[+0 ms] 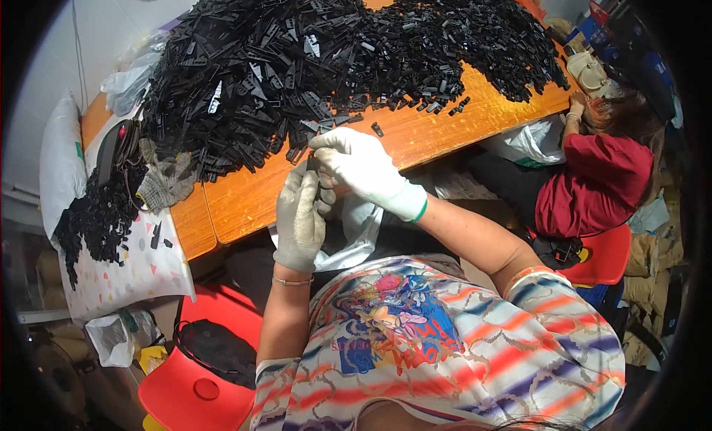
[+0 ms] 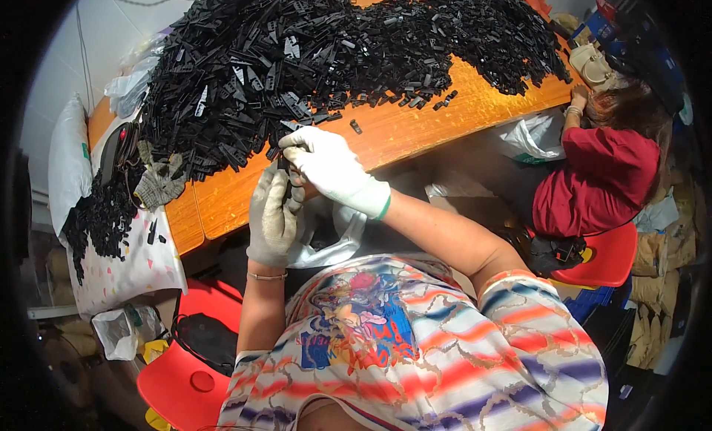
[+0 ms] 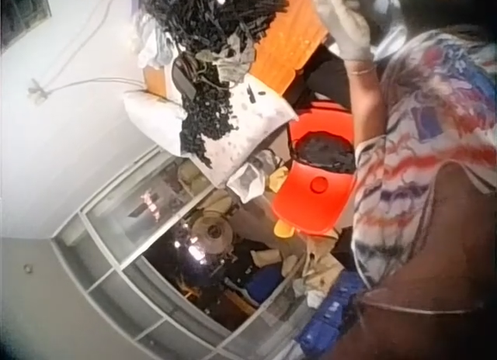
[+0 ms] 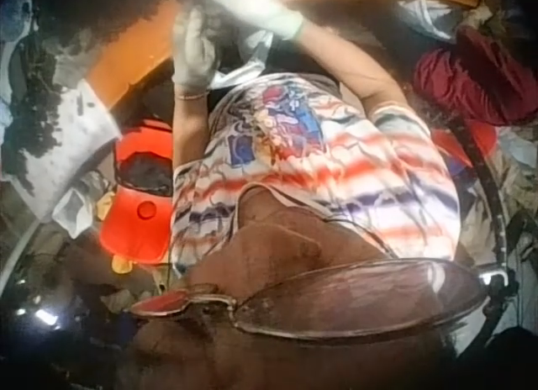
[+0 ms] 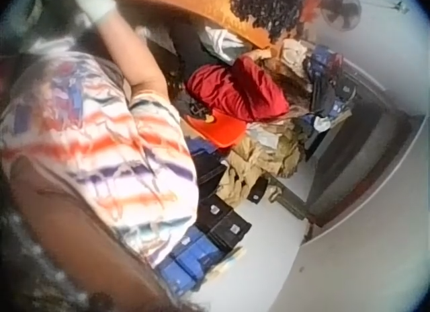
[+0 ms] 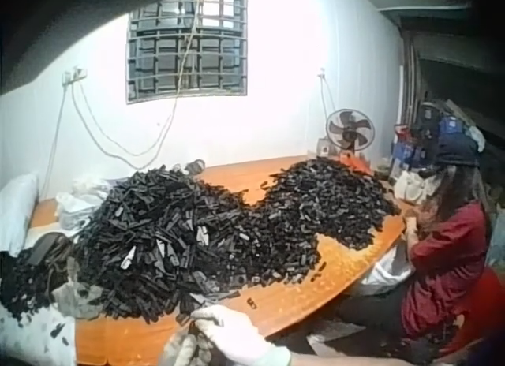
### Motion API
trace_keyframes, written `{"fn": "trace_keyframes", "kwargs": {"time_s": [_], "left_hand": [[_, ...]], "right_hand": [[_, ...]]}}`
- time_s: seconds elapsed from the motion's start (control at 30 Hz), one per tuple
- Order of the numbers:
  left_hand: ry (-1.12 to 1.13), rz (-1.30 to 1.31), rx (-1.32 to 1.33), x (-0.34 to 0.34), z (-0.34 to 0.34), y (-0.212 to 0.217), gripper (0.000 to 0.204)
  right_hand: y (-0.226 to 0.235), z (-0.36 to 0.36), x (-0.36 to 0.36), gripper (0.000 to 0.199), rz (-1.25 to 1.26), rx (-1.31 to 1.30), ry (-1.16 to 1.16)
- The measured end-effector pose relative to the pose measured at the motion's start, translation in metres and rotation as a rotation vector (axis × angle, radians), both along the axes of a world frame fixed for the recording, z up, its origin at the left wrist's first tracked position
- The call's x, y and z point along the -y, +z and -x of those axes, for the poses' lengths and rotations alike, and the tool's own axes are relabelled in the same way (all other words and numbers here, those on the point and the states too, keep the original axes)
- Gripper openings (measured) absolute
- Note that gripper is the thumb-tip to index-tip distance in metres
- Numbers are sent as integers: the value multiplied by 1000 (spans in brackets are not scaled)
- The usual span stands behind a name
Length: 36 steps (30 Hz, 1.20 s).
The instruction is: Sorting and inspecting small black plastic clips or components at a workbench.
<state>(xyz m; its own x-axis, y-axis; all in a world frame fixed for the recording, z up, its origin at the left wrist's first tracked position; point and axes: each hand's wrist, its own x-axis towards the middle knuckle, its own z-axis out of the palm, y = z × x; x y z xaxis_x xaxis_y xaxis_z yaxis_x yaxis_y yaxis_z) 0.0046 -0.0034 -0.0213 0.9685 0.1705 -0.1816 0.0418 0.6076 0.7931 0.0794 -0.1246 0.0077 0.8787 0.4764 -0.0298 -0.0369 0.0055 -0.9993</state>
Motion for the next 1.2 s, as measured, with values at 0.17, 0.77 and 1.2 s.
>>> {"fn": "trace_keyframes", "kwargs": {"time_s": [0.17, 0.77, 1.2], "left_hand": [[1, -33, 19, -1, 0, -1, 16], [44, -43, 16, 4, 2, -4, 19], [184, -420, -103, 11, 0, -21, 17]], "right_hand": [[-3, 6, 2, 24, 85, 74, 1], [6, 6, 5, 27, 108, -10, 53], [-8, -3, 1, 13, 793, 930, 268]]}}
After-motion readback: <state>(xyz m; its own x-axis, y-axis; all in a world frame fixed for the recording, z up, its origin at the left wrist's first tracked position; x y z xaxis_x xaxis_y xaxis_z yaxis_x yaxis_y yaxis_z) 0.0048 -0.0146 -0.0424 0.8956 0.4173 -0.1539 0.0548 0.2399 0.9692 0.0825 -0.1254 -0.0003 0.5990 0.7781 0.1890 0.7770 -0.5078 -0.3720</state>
